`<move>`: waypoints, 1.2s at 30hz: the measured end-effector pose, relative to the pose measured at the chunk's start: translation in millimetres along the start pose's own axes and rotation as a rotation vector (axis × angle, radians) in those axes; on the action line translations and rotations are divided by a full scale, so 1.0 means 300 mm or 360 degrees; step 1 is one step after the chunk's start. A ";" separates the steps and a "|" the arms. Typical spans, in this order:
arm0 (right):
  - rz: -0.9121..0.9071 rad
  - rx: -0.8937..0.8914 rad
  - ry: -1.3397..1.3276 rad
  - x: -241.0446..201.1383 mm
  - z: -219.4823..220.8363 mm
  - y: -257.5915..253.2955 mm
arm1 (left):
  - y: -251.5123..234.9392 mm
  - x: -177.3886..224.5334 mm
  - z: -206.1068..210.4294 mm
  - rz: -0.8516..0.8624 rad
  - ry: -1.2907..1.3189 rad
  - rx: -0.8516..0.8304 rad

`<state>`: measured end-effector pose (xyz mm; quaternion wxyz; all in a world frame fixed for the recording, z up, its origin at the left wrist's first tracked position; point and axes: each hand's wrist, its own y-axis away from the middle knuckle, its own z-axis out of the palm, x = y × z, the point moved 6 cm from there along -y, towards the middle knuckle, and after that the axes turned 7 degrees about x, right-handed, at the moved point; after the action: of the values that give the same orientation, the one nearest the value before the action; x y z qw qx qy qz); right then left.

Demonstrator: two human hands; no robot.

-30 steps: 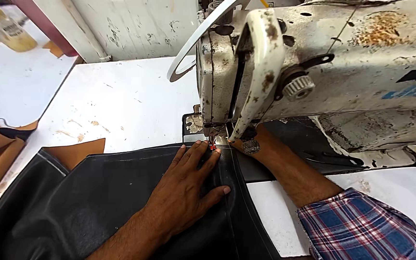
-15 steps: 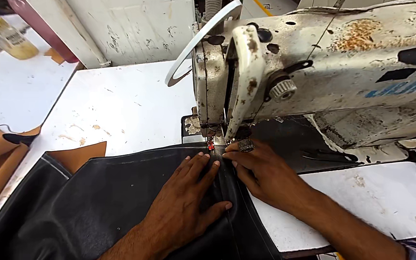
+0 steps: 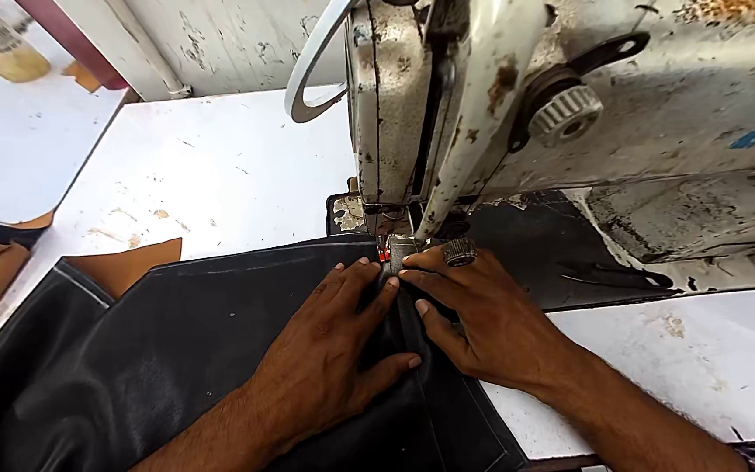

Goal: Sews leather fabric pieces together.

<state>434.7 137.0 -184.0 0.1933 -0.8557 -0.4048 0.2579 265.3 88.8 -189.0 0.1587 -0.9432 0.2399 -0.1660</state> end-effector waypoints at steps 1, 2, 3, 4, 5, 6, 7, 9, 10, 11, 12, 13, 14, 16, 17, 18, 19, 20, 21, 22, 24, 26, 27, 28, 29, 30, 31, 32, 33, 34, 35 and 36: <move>-0.0014 0.0001 0.0002 -0.002 -0.001 0.001 | 0.012 0.011 -0.006 0.0039 0.0009 -0.0004; -0.0025 0.0006 0.0004 -0.004 -0.003 0.001 | 0.026 0.022 -0.009 0.0067 0.0018 -0.0018; -0.0034 0.0009 0.0004 -0.005 -0.004 0.002 | 0.041 0.030 -0.010 0.0085 0.0030 -0.0038; -0.0038 0.0006 0.0008 -0.007 -0.004 0.002 | 0.053 0.032 -0.009 0.0084 0.0048 -0.0059; -0.0036 0.0002 0.0008 -0.007 -0.004 0.003 | 0.059 0.029 -0.007 0.0075 0.0062 -0.0073; -0.0033 -0.0001 0.0014 -0.007 -0.004 0.002 | 0.060 0.024 -0.004 0.0064 0.0070 -0.0081; -0.0028 -0.0004 0.0019 -0.007 -0.003 0.001 | 0.056 0.018 -0.003 0.0055 0.0074 -0.0087; -0.0021 -0.0006 0.0026 -0.005 -0.002 -0.001 | 0.046 0.007 -0.002 0.0038 0.0065 -0.0098; -0.0018 -0.0003 0.0026 -0.004 -0.003 -0.001 | 0.040 0.002 -0.001 0.0036 0.0053 -0.0104; -0.0015 -0.0001 0.0021 -0.004 -0.002 0.000 | 0.034 -0.003 -0.001 0.0039 0.0045 -0.0107; -0.0011 -0.0001 0.0020 -0.003 -0.002 0.001 | 0.027 -0.009 0.000 0.0043 0.0047 -0.0105; -0.0009 -0.0001 0.0022 -0.003 -0.002 0.001 | 0.020 -0.016 0.000 0.0041 0.0052 -0.0103; -0.0005 -0.0004 0.0025 -0.002 -0.001 0.000 | 0.013 -0.022 -0.001 0.0039 0.0048 -0.0103; 0.0015 -0.0012 0.0029 0.000 0.000 0.001 | 0.003 -0.028 -0.004 0.0067 0.0028 -0.0105; 0.0021 -0.0015 0.0029 0.001 0.000 0.001 | -0.001 -0.026 -0.009 0.0118 0.0033 -0.0086; 0.0022 -0.0023 0.0030 0.001 -0.001 0.000 | -0.002 -0.020 -0.015 0.0199 0.0059 -0.0046; 0.0018 -0.0024 0.0034 0.002 -0.001 -0.001 | -0.001 -0.013 -0.021 0.0288 0.0095 -0.0004; 0.0016 -0.0026 0.0035 0.002 0.000 -0.001 | 0.002 -0.008 -0.025 0.0350 0.0124 0.0020; 0.0016 -0.0025 0.0033 0.002 0.000 0.000 | 0.003 -0.006 -0.026 0.0377 0.0142 0.0018; 0.0021 -0.0025 0.0030 0.002 0.000 0.000 | 0.002 -0.008 -0.026 0.0382 0.0150 0.0009; 0.0032 -0.0026 0.0033 0.003 0.001 -0.001 | -0.006 -0.018 -0.024 0.0367 0.0158 -0.0006; 0.0040 -0.0034 0.0046 0.003 0.001 -0.001 | -0.019 -0.030 -0.023 0.0353 0.0146 -0.0017; 0.0044 -0.0027 0.0047 0.003 0.002 -0.001 | -0.025 -0.036 -0.024 0.0354 0.0140 -0.0024; 0.0051 -0.0020 0.0049 0.003 0.002 -0.002 | -0.032 -0.041 -0.024 0.0358 0.0139 -0.0030; 0.0060 -0.0016 0.0057 0.004 0.002 -0.002 | -0.039 -0.047 -0.024 0.0359 0.0142 -0.0037; 0.0069 -0.0017 0.0071 0.005 0.002 -0.002 | -0.046 -0.054 -0.023 0.0359 0.0139 -0.0039; 0.0079 -0.0024 0.0077 0.006 0.003 -0.002 | -0.053 -0.060 -0.022 0.0360 0.0138 -0.0040; 0.0084 -0.0029 0.0082 0.008 0.003 -0.003 | -0.060 -0.065 -0.023 0.0360 0.0141 -0.0037; 0.0088 -0.0028 0.0088 0.009 0.004 -0.003 | -0.066 -0.070 -0.023 0.0359 0.0147 -0.0038; 0.0091 -0.0027 0.0093 0.009 0.005 -0.003 | -0.072 -0.074 -0.023 0.0359 0.0145 -0.0041; 0.0093 -0.0023 0.0092 0.010 0.005 -0.002 | -0.076 -0.078 -0.023 0.0365 0.0143 -0.0051; 0.0097 -0.0023 0.0093 0.010 0.004 -0.002 | -0.079 -0.080 -0.024 0.0384 0.0149 -0.0055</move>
<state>435.3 140.0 -185.5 0.1910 -0.8761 -0.3746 0.2358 251.9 119.1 -179.4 0.1499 -0.9013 0.3616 -0.1853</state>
